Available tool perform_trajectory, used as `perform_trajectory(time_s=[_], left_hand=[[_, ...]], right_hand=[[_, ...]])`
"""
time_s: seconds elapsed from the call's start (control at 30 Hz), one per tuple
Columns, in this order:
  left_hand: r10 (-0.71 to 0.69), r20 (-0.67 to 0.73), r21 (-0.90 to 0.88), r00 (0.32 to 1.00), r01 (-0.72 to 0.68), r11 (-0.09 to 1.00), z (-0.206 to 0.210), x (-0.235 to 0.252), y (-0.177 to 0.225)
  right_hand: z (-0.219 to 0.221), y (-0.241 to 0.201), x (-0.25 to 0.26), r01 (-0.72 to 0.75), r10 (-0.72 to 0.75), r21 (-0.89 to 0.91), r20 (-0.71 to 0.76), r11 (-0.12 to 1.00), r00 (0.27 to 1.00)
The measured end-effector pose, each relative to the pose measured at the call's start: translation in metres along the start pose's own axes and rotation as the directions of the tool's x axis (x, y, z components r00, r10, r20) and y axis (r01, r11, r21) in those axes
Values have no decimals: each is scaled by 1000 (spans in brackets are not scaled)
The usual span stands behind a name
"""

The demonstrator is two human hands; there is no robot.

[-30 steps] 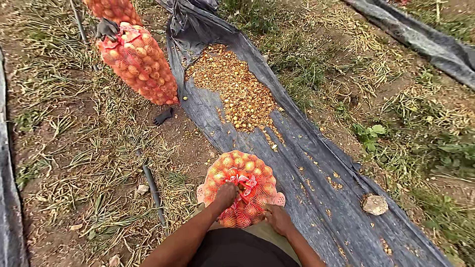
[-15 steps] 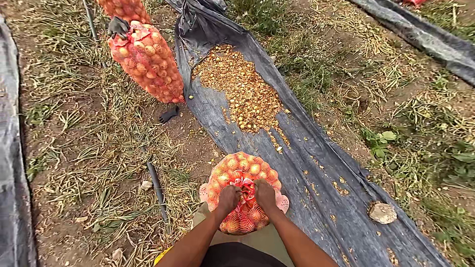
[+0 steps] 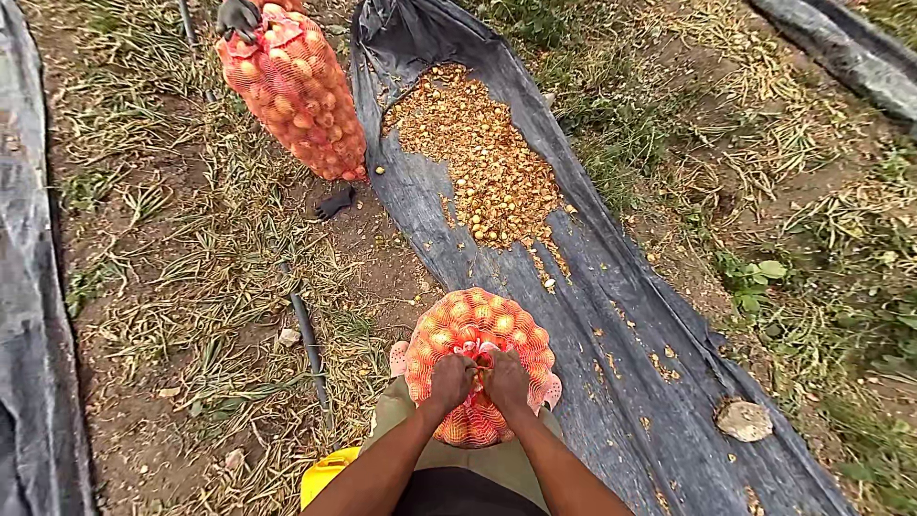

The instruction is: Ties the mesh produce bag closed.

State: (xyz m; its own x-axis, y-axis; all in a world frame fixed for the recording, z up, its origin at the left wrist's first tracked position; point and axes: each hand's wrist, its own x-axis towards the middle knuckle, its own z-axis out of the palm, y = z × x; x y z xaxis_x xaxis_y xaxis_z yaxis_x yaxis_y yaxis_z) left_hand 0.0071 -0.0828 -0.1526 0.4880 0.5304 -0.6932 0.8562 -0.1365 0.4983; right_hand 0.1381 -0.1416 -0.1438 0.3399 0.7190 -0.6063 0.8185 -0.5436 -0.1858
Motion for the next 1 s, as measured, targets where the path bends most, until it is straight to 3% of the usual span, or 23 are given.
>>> perform_trajectory(time_s=[0.1, 0.3, 0.4, 0.47, 0.5, 0.6, 0.63, 0.67, 0.7, 0.73, 0.87, 1.0], left_hand=[[-21, 1, -9, 1000, 21, 1000, 2, -1, 0], [-33, 6, -2, 999, 33, 999, 1, -1, 4], [-31, 20, 13, 999, 30, 999, -3, 0, 8], [-30, 30, 16, 999, 30, 999, -3, 0, 10], [-30, 33, 20, 999, 30, 999, -4, 0, 11], [-23, 29, 15, 999, 22, 1000, -5, 1, 13], [-26, 31, 14, 999, 25, 1000, -4, 1, 14], [-31, 32, 12, 999, 31, 999, -3, 0, 15], [-39, 30, 5, 999, 39, 999, -4, 1, 16], [-44, 25, -4, 999, 44, 999, -4, 1, 16], [-4, -3, -34, 1000, 4, 999, -1, 1, 17], [-12, -32, -55, 999, 10, 998, -3, -5, 6]], right_hand=[[-1, -6, 9, -94, 93, 30, 26, 995, 995], [-2, -8, 13, -110, 110, -7, -12, 994, 994], [3, 0, 11, -56, 56, 6, -77, 998, 995], [5, 9, 5, 59, -61, -20, -143, 998, 988], [10, 15, 2, 150, -157, -47, -228, 988, 961], [20, 30, 3, 374, -406, -168, -501, 912, 764], [15, 30, 0, 380, -409, -163, -491, 910, 769], [7, 29, -5, 342, -363, -128, -407, 931, 838], [-5, 27, -9, 254, -264, -73, -248, 965, 932], [-14, 26, -9, 160, -161, -23, -109, 987, 981], [-18, 34, -1, -68, 57, 107, 98, 992, 994], [-17, 17, 4, -83, 37, 180, 246, 980, 968]])
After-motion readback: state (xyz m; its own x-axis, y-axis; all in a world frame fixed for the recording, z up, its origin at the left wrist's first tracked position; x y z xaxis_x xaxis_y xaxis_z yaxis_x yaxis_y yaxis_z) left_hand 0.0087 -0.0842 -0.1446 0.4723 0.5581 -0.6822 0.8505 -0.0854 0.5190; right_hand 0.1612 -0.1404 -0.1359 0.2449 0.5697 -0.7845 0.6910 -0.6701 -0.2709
